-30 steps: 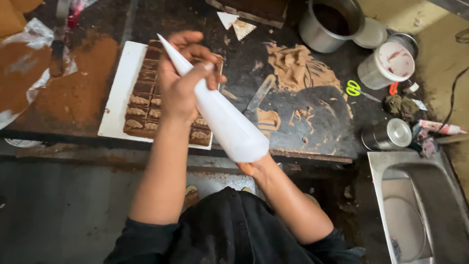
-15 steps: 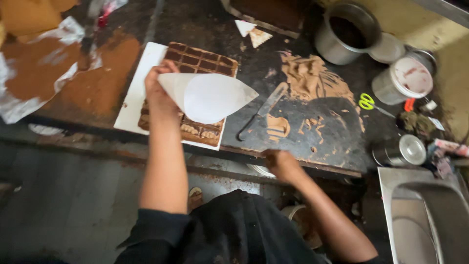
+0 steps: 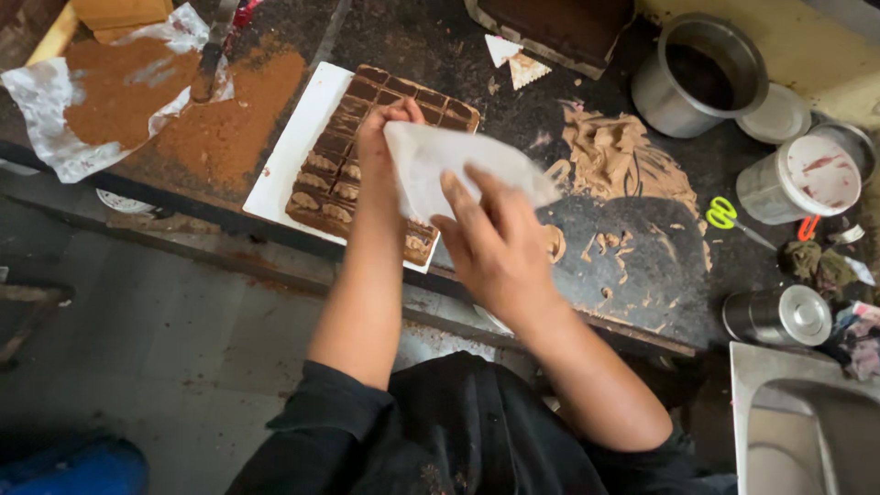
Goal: The person pipes swirls of light brown frosting onto several rows of rectangular chocolate pastries using a white piping bag, working across each piece one by one until two rows are complete.
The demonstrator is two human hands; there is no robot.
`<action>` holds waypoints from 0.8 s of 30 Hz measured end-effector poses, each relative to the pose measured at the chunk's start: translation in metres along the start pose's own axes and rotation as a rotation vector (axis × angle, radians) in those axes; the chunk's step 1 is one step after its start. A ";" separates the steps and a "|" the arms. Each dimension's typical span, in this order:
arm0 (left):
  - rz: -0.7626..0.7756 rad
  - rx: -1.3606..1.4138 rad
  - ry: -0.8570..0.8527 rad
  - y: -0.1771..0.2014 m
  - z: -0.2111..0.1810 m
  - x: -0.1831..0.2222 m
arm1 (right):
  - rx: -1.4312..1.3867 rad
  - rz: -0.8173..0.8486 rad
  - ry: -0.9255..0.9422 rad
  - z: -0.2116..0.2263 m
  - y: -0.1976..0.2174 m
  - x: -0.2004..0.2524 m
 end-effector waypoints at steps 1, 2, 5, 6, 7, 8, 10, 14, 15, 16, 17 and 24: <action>0.031 -0.029 -0.020 0.008 0.002 -0.004 | 0.002 -0.003 -0.008 0.006 0.001 0.003; 0.070 -0.051 -0.047 0.006 0.001 -0.011 | -0.030 -0.077 -0.016 0.013 0.012 0.008; -0.211 0.145 -0.081 0.042 0.014 0.011 | -0.059 -0.065 -0.041 0.009 0.016 0.017; -0.206 0.143 -0.077 0.032 0.014 0.010 | -0.039 -0.019 -0.036 0.002 0.011 0.015; -0.217 0.232 -0.030 0.020 0.019 0.010 | -0.035 -0.023 -0.038 -0.006 0.007 0.013; -0.230 0.322 0.021 0.005 0.025 0.013 | -0.037 -0.012 -0.048 -0.016 0.001 0.012; -0.208 0.211 -0.047 -0.037 0.013 0.031 | -0.074 0.045 -0.086 -0.034 -0.016 0.014; 0.384 -0.389 -0.258 -0.178 -0.014 0.087 | -0.194 0.119 -0.177 -0.069 -0.045 0.027; 0.390 -0.385 -0.258 -0.192 -0.014 0.085 | -0.232 0.135 -0.202 -0.075 -0.052 0.033; 0.370 -0.453 -0.209 -0.197 -0.008 0.081 | -0.265 0.151 -0.226 -0.079 -0.058 0.040; 0.349 -0.520 -0.159 -0.197 -0.001 0.079 | -0.302 0.164 -0.256 -0.083 -0.064 0.047; 0.242 -0.449 -0.166 -0.181 0.001 0.074 | -0.482 0.174 -0.455 -0.121 -0.095 0.074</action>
Point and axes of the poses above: each hand's wrist, its own x-axis away from the middle knuckle, its own y-axis out of the back of the hand, z = x × y, the point moved 10 cm from there along -x, towards the middle knuckle
